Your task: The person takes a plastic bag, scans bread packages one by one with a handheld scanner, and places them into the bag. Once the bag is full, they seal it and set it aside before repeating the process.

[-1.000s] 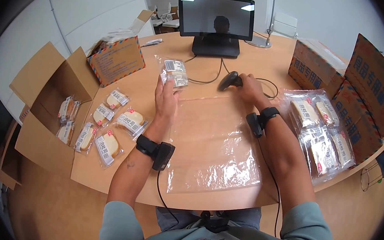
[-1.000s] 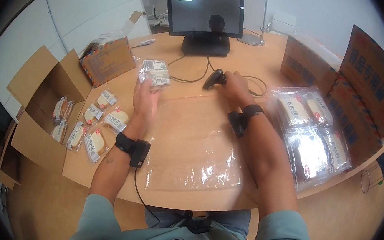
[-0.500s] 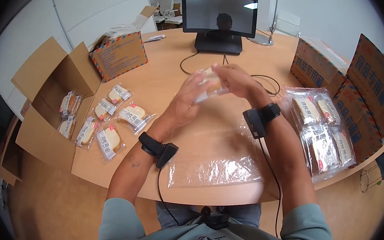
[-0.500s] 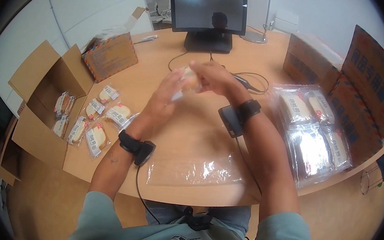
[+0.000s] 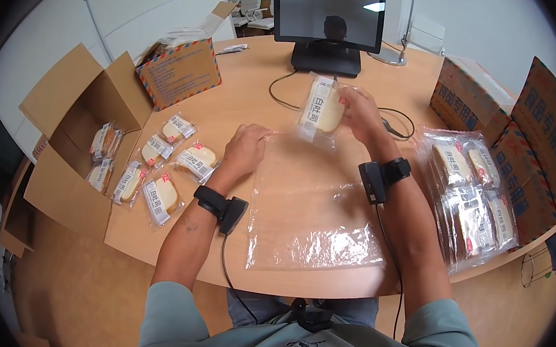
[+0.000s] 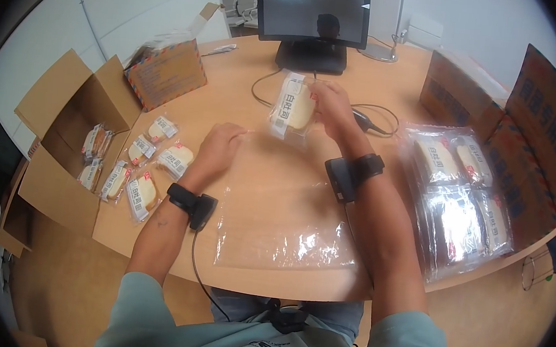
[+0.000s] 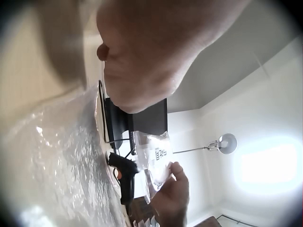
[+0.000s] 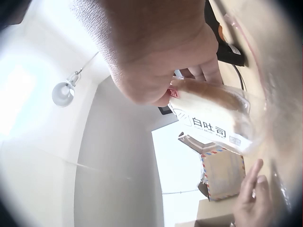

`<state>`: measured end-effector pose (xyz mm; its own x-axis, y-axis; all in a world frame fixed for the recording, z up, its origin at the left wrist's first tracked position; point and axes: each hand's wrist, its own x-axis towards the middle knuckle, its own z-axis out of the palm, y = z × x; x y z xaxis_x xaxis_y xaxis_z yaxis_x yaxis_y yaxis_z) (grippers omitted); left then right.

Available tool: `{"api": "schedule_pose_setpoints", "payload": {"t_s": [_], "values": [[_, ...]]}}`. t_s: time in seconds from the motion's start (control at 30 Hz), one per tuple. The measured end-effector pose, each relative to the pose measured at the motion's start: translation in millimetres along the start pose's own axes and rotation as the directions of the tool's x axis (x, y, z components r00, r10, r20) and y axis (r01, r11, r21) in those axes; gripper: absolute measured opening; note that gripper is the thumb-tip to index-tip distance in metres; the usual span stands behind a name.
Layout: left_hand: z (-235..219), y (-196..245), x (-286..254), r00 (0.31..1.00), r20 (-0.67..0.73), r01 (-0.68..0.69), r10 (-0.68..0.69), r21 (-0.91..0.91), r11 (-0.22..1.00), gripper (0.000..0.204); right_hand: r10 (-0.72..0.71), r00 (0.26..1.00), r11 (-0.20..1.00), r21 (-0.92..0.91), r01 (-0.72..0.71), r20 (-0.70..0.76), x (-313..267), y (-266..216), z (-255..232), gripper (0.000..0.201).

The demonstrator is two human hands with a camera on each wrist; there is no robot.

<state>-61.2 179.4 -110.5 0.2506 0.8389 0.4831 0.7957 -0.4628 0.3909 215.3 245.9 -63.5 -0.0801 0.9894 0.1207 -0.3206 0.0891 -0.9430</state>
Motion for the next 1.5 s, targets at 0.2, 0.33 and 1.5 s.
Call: {"api": "schedule_pose_setpoints", "payload": {"t_s": [0.2, 0.33, 1.5], "values": [[25.1, -15.7, -0.6, 0.999, 0.027, -0.047, 0.047, 0.012, 0.999, 0.029, -0.045, 0.998, 0.996, 0.080, 0.049, -0.054, 6.2, 13.8, 8.7, 0.015], [30.6, -20.8, 0.7, 1.000, 0.027, -0.013, 0.013, -0.019, 1.000, 0.026, -0.100, 0.993, 0.990, 0.095, 0.106, -0.067, 15.1, 26.8, 5.6, 0.015], [27.1, -16.0, 8.8, 0.979, 0.067, 0.201, -0.194, -0.518, 0.831, 0.010, 0.524, 0.707, 0.652, -0.758, 0.025, 0.475, 10.3, 5.5, 26.6, 0.033]]}}
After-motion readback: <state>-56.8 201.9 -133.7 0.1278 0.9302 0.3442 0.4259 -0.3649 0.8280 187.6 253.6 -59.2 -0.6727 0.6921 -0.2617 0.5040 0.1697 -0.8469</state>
